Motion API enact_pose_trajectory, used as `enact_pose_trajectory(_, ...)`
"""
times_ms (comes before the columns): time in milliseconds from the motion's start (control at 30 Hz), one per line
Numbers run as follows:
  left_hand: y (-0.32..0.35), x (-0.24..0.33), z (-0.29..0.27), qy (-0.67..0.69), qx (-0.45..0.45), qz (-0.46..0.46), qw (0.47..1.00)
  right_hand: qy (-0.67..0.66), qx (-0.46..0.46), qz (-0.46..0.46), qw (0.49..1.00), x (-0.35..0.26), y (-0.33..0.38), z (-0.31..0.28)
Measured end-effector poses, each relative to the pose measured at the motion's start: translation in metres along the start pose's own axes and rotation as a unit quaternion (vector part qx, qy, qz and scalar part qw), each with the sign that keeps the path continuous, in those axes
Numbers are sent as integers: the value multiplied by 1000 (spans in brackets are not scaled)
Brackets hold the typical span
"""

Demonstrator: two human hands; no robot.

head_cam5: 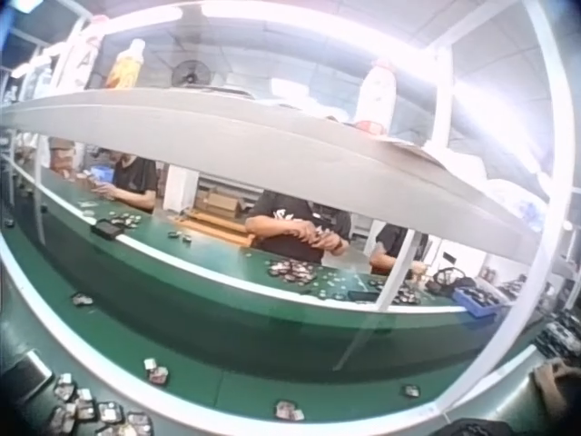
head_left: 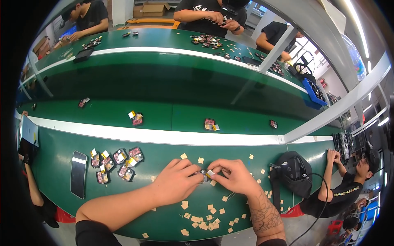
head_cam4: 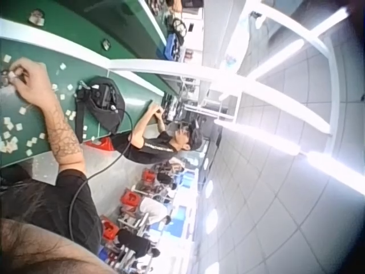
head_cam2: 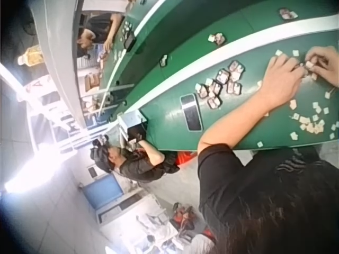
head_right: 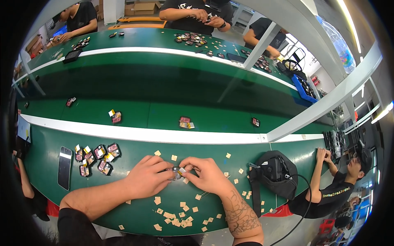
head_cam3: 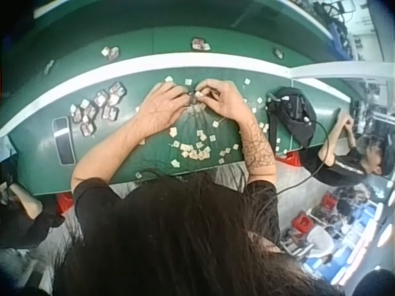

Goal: Assembling small electronic components or plastic enclosures at a factory workbench.

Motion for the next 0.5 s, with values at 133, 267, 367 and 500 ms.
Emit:
enact_pose_trajectory(133, 2, -2, 1, -3, -2, -3, 1000, 51, -5, 12, 999, -7, 3, 2)
enact_pose_trajectory(267, 2, -1, 0, -12, -8, -3, 1000, 87, 46, -64, 993, -23, 7, 7)
enact_pose_trajectory(367, 1, -1, 0, -6, -7, -6, 1000, 101, 62, -88, 989, -28, 12, 9)
enact_pose_trajectory(500, 1, -1, 0, -4, -4, -8, 1000, 142, 57, -100, 983, -29, 13, 12)
Point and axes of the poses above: each hand's wrist, its own y-axis away from the middle knuckle, its own z-axis out of the palm, x = y × z, the point moved 9 cm from there along -y, towards the middle knuckle, and after that the axes turned 15 degrees about x, right-handed, at the moved point
